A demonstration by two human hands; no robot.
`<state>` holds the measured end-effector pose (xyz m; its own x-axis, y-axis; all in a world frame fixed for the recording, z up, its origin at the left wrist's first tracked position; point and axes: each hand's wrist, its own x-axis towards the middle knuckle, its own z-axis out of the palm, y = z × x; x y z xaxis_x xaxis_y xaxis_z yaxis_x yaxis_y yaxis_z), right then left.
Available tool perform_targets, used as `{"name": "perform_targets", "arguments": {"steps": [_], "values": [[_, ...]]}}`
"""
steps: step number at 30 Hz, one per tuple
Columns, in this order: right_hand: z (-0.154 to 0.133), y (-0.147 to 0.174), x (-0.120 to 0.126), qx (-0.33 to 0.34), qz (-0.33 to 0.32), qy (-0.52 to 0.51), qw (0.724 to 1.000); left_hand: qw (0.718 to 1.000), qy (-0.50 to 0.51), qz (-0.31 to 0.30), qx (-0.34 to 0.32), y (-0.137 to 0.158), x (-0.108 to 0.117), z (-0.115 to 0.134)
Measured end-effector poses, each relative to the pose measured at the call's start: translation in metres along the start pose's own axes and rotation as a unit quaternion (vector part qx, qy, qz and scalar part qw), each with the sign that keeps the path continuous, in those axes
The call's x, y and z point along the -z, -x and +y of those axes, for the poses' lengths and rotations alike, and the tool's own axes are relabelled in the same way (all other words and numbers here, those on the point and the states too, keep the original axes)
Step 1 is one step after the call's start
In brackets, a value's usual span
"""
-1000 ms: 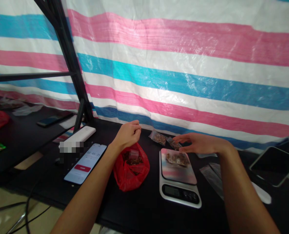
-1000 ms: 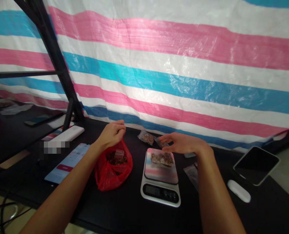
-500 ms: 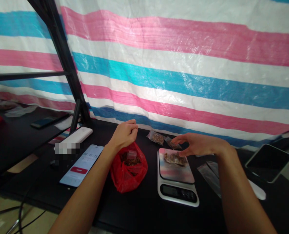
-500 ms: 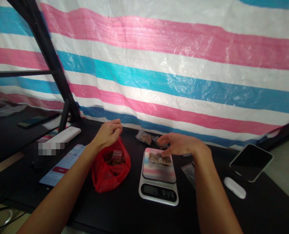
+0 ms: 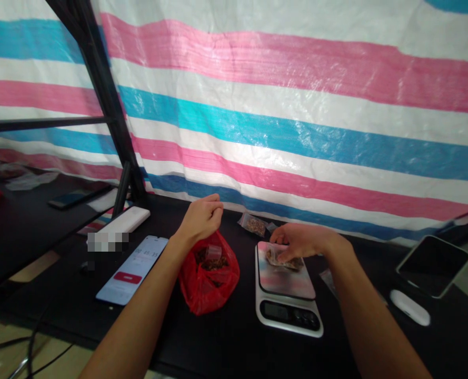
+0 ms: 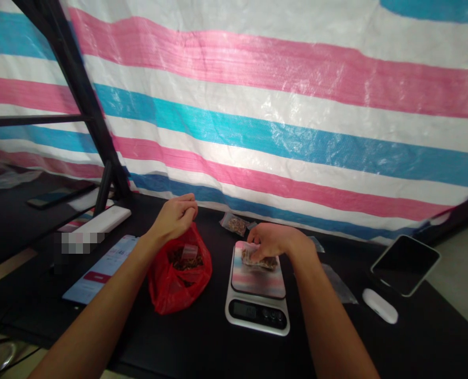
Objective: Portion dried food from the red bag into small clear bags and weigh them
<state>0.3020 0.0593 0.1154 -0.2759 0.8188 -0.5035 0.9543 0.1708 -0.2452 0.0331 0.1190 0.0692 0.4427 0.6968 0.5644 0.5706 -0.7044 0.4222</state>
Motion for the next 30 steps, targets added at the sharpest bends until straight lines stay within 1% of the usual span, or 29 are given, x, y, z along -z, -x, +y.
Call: {"name": "perform_targets", "arguments": {"steps": [3, 7, 11, 15, 16, 17, 19, 20, 21, 23, 24, 26, 27, 29, 30], "values": [[-0.001, -0.005, -0.001, -0.017, -0.03, 0.014, 0.999, 1.0, 0.003, -0.001, -0.002, 0.0, 0.001, 0.001], [0.001, -0.005, -0.002, -0.019, -0.037, -0.004, 0.999, 1.0, 0.005, 0.005, -0.001, 0.0, 0.002, 0.0], [0.004, -0.004, -0.004, 0.0, -0.008, -0.038, 0.999, 1.0, -0.001, 0.006, -0.001, 0.0, 0.002, 0.0], [0.007, -0.005, -0.006, -0.036, 0.01, -0.004, 0.999, 1.0, -0.005, 0.006, -0.002, 0.0, 0.001, 0.0], [0.006, -0.004, -0.006, -0.036, 0.012, 0.003, 0.999, 1.0, -0.005, 0.006, -0.001, 0.001, 0.001, 0.0], [0.005, -0.003, -0.006, -0.025, 0.014, -0.001, 1.0, 1.0, -0.006, 0.007, 0.001, 0.001, 0.002, 0.0], [0.0, 0.0, -0.005, 0.035, 0.028, -0.053, 0.998, 1.0, -0.006, 0.007, 0.001, 0.001, 0.002, -0.001], [-0.005, 0.001, -0.004, 0.077, 0.039, -0.101, 0.991, 1.0, -0.007, 0.008, 0.001, 0.001, 0.002, -0.001], [-0.01, 0.001, -0.004, 0.12, 0.049, -0.157, 0.979, 1.0, -0.006, 0.01, 0.001, 0.001, 0.002, -0.002], [-0.02, -0.002, -0.004, 0.189, 0.07, -0.263, 0.944, 1.0, 0.007, 0.012, 0.003, 0.0, 0.002, -0.003], [-0.024, -0.005, -0.005, 0.211, 0.085, -0.304, 0.925, 1.0, 0.027, 0.011, 0.004, 0.0, 0.001, -0.003], [-0.03, -0.016, -0.008, 0.224, 0.131, -0.364, 0.894, 0.995, 0.102, -0.007, 0.011, 0.0, 0.0, -0.002], [-0.032, -0.022, -0.01, 0.222, 0.157, -0.385, 0.882, 0.988, 0.151, -0.025, 0.017, -0.001, -0.001, 0.0], [-0.035, -0.034, -0.014, 0.223, 0.196, -0.408, 0.863, 0.966, 0.244, -0.076, 0.031, -0.001, -0.004, 0.004], [-0.036, -0.038, -0.017, 0.228, 0.207, -0.408, 0.859, 0.955, 0.278, -0.098, 0.039, -0.001, -0.005, 0.005]]}}
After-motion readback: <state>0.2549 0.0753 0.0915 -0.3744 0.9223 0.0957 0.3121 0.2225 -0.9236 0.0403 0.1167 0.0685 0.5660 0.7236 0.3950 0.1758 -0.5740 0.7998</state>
